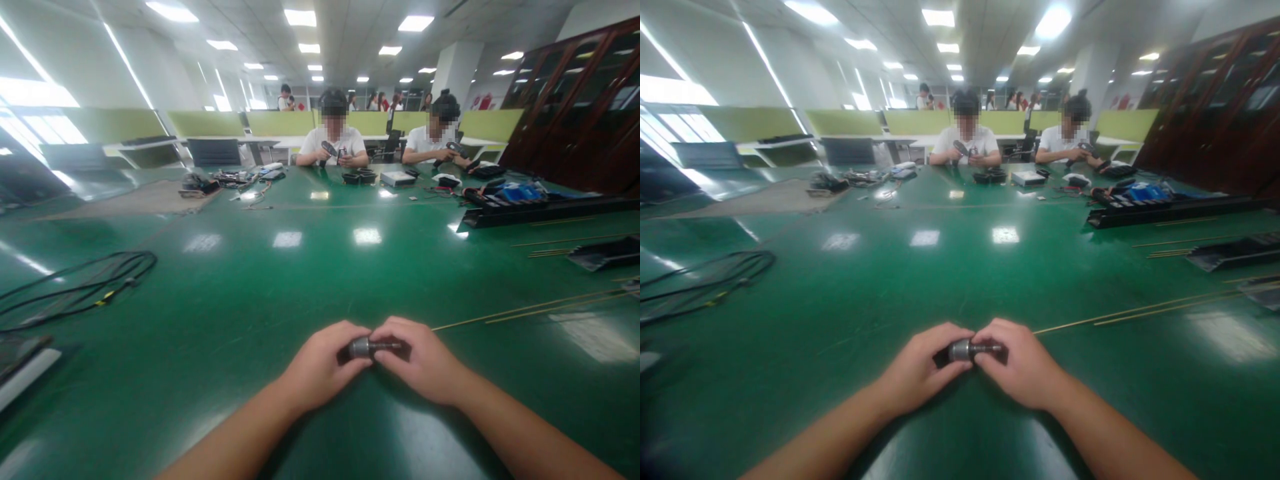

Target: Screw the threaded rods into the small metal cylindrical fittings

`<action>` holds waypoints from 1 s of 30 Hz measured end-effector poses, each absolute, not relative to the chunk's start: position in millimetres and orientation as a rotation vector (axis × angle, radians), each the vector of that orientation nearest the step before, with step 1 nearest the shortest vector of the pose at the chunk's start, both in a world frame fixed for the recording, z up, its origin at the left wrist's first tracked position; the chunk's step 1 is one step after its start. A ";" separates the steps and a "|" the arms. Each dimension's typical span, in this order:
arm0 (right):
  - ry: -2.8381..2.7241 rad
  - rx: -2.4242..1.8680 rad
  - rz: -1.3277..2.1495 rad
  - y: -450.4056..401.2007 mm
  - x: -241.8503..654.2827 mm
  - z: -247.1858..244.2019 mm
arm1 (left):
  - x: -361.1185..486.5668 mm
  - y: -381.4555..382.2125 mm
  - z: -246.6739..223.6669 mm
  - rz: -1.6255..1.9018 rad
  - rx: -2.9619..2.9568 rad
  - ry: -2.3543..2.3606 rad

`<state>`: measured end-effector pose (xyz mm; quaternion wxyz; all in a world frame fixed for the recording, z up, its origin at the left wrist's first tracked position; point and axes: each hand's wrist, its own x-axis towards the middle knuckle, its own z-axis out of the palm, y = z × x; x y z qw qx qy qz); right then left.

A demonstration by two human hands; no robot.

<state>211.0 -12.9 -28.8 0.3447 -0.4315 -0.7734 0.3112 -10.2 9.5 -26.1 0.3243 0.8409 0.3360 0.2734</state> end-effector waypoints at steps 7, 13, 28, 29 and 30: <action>-2.002 -1.138 0.801 -11.9 210.3 -28.0 | -8.9 8.8 -26.7 0.744 2.215 0.887; -2.003 -1.156 0.797 -11.7 209.8 -29.0 | -7.5 8.1 -25.8 0.750 2.220 0.873; -2.013 -1.153 0.767 -12.2 211.7 -26.6 | -7.7 7.4 -29.1 0.816 2.245 0.877; -2.013 -1.147 0.767 -12.4 211.6 -26.5 | -7.3 7.3 -29.0 0.824 2.248 0.873; -2.013 -1.143 0.768 -12.5 211.5 -26.4 | -6.8 7.1 -28.9 0.830 2.252 0.872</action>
